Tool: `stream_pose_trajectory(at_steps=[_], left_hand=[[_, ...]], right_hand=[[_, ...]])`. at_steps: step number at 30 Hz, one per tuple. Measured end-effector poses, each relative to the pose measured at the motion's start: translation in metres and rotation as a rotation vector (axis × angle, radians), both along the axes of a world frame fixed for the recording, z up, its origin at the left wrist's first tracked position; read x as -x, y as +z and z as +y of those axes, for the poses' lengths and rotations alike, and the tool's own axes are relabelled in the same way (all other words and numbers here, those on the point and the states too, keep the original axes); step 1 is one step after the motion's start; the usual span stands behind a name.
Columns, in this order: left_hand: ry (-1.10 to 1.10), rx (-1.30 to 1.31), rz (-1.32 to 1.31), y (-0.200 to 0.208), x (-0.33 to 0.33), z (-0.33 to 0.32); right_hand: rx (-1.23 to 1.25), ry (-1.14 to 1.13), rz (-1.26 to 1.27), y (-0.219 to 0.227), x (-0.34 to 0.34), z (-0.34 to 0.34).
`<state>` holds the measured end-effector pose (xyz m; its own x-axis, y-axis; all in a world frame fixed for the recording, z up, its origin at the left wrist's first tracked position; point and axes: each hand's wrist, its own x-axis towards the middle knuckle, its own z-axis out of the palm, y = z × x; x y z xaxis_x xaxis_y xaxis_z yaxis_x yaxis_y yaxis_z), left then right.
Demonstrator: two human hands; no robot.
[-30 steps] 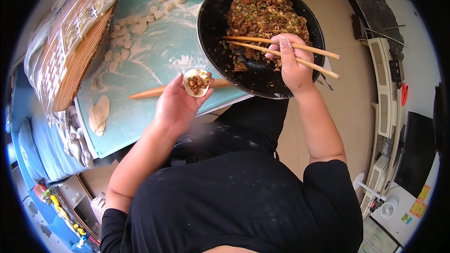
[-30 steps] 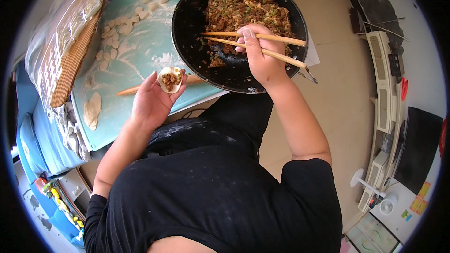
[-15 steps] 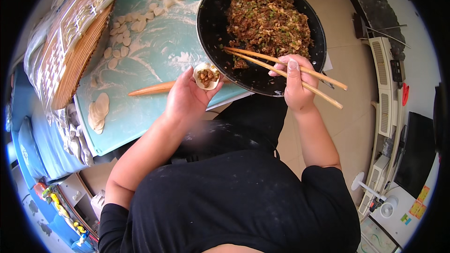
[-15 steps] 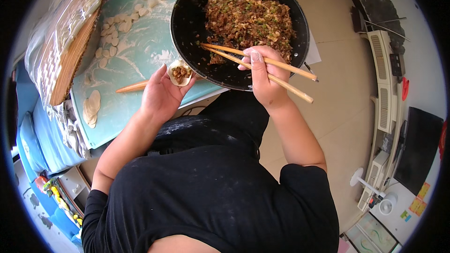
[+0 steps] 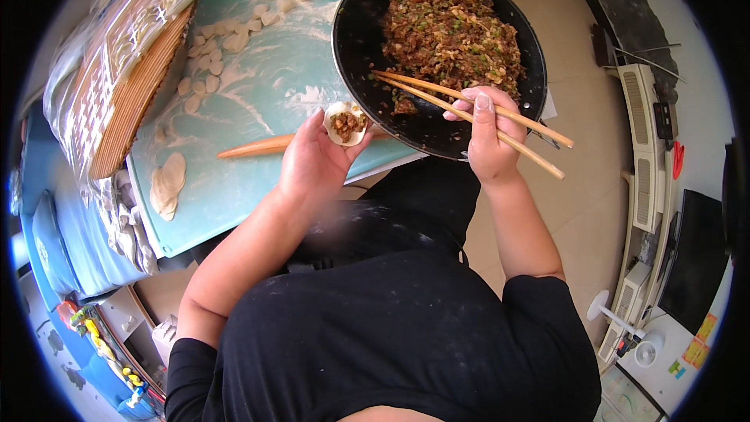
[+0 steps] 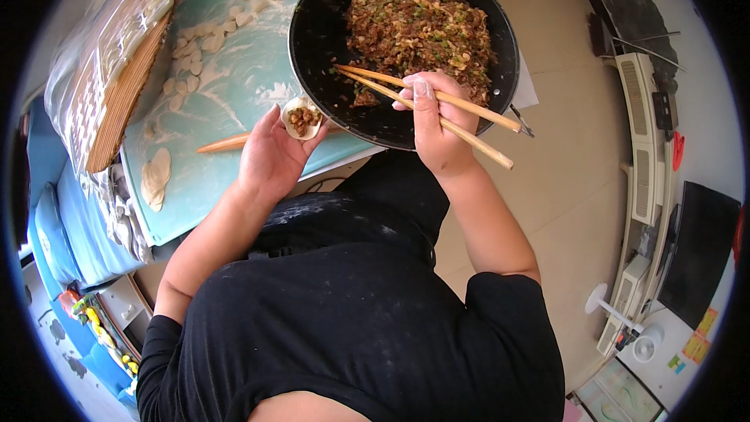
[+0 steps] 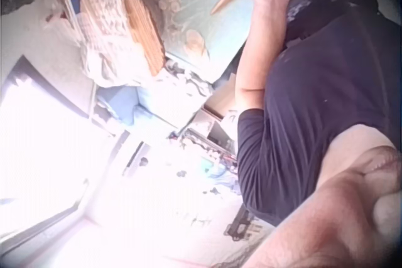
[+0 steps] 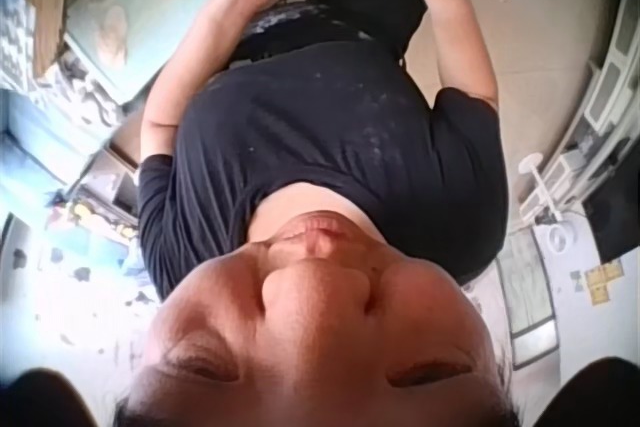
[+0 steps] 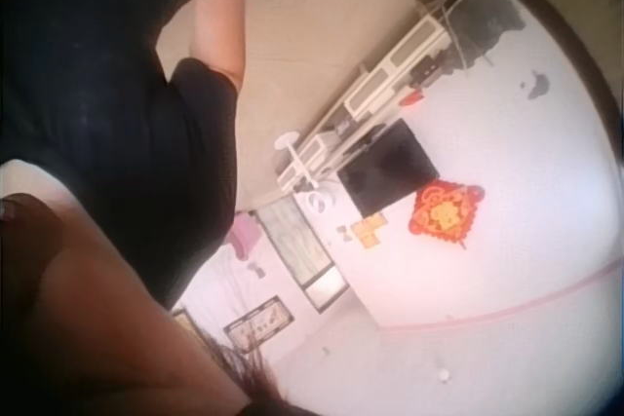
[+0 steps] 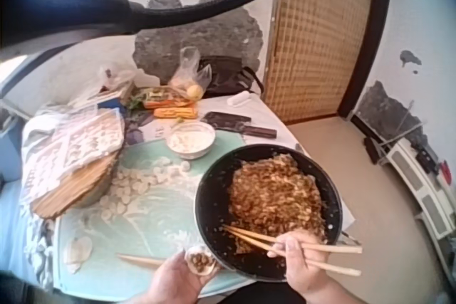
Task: The person prepares dumplings by placing a meat and vegetable filling onto round dough wrappers using chopsticks. They then fold and pleat the dough to seal the filling inside, creating a crescent shape. The finished dumplings are placed into a plastic tray on the table.
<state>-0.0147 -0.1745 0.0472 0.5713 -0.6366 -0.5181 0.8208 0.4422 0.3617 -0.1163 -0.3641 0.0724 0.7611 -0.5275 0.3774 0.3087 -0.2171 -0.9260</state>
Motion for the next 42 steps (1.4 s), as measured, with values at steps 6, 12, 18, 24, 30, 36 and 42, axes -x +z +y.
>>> stream_pose_trajectory(at_steps=[6, 12, 18, 24, 30, 36, 42], left_hand=[[0.054, -0.009, -0.026, 0.005, -0.008, -0.005], [0.094, -0.007, -0.008, 0.011, -0.010, -0.005], [0.127, 0.033, -0.031, 0.016, -0.007, 0.006], [0.098, 0.114, -0.054, 0.026, -0.004, 0.027], [0.133, 0.213, -0.026, 0.034, 0.000, 0.038], [0.112, 0.235, -0.027, 0.048, -0.004, 0.024], [0.089, 0.273, -0.018, 0.061, -0.008, -0.006]], right_hand=[[0.029, 0.004, 0.002, 0.008, 0.009, 0.010], [0.117, 0.033, -0.127, 0.033, 0.027, 0.024], [0.618, 0.099, -0.097, 0.056, 0.035, 0.048], [0.441, 0.043, -0.257, 0.051, 0.041, 0.052], [0.411, 0.034, -0.300, 0.056, 0.041, 0.068], [0.385, -0.034, -0.313, 0.072, 0.043, 0.062], [0.657, -0.082, -0.328, 0.070, 0.053, 0.058]])
